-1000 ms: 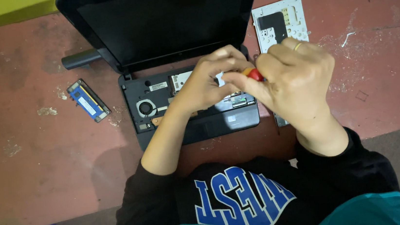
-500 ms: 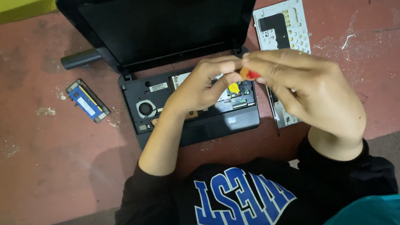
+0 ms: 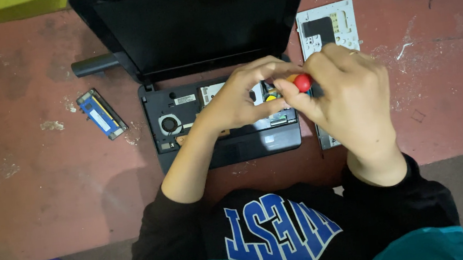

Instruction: Repairing a laptop by manipulating internal components and using a screwdriver.

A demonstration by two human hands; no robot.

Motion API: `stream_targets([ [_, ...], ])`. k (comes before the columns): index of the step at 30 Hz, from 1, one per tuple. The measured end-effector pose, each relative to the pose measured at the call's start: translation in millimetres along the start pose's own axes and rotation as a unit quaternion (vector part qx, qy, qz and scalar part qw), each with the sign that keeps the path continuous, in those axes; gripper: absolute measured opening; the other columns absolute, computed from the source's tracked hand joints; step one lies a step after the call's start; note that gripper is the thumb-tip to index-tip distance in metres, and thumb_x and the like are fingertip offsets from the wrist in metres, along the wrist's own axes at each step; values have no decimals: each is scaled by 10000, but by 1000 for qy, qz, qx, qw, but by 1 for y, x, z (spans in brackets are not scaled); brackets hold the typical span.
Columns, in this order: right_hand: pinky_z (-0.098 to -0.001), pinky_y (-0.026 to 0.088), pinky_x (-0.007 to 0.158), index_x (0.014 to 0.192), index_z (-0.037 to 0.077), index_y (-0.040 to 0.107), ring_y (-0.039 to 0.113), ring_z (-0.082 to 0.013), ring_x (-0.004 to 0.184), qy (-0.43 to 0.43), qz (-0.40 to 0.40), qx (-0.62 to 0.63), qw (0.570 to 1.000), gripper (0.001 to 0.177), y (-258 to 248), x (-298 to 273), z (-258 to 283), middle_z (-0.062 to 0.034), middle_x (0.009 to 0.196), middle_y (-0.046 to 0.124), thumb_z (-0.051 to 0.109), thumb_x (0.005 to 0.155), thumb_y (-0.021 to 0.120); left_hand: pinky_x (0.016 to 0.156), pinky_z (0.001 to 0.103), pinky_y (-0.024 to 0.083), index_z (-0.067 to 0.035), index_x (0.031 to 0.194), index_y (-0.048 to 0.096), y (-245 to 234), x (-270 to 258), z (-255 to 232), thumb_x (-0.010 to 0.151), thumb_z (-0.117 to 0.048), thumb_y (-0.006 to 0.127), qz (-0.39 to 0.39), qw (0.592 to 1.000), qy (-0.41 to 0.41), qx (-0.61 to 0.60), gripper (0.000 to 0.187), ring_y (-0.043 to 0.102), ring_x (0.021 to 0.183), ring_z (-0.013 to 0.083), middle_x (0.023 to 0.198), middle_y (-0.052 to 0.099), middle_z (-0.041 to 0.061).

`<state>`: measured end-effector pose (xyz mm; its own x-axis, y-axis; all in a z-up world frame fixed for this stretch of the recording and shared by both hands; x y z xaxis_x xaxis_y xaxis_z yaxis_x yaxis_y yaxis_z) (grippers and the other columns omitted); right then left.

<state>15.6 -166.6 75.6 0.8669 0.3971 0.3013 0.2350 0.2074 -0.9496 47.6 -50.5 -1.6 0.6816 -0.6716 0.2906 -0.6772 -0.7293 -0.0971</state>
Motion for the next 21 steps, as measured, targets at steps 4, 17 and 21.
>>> stream_targets([
  [4,-316,314,458,691,97,542,433,-178,503,-17,-22,-11,1000,514,1,1,6,-44,618,484,398,1083,681,968,341,531,-92,1209,568,0,2,4,910,-243,712,-38,999,-21,4,365,659,1101,212,1157,665,49],
  [17,-453,480,1056,1378,48,497,590,-324,1209,-93,151,251,951,462,-21,8,11,-185,1349,575,67,929,601,902,349,512,-41,1153,565,6,0,8,1019,-421,392,8,1000,11,-19,438,664,1054,237,1099,665,85],
  [21,-365,556,954,1234,65,644,669,-276,1093,-93,109,262,955,282,-22,7,13,-144,1210,677,14,959,606,820,302,454,-54,1136,563,9,-1,12,1045,-330,395,25,999,4,-24,336,607,924,156,996,630,45],
])
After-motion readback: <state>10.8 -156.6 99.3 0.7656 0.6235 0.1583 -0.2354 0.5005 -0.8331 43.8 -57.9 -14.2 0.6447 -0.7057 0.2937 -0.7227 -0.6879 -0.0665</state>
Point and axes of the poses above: each hand's wrist, its own x-axis towards the middle knuckle, its own y-axis out of the palm, z = x × y, the point moved 7 cm from there along x, towards the middle knuckle
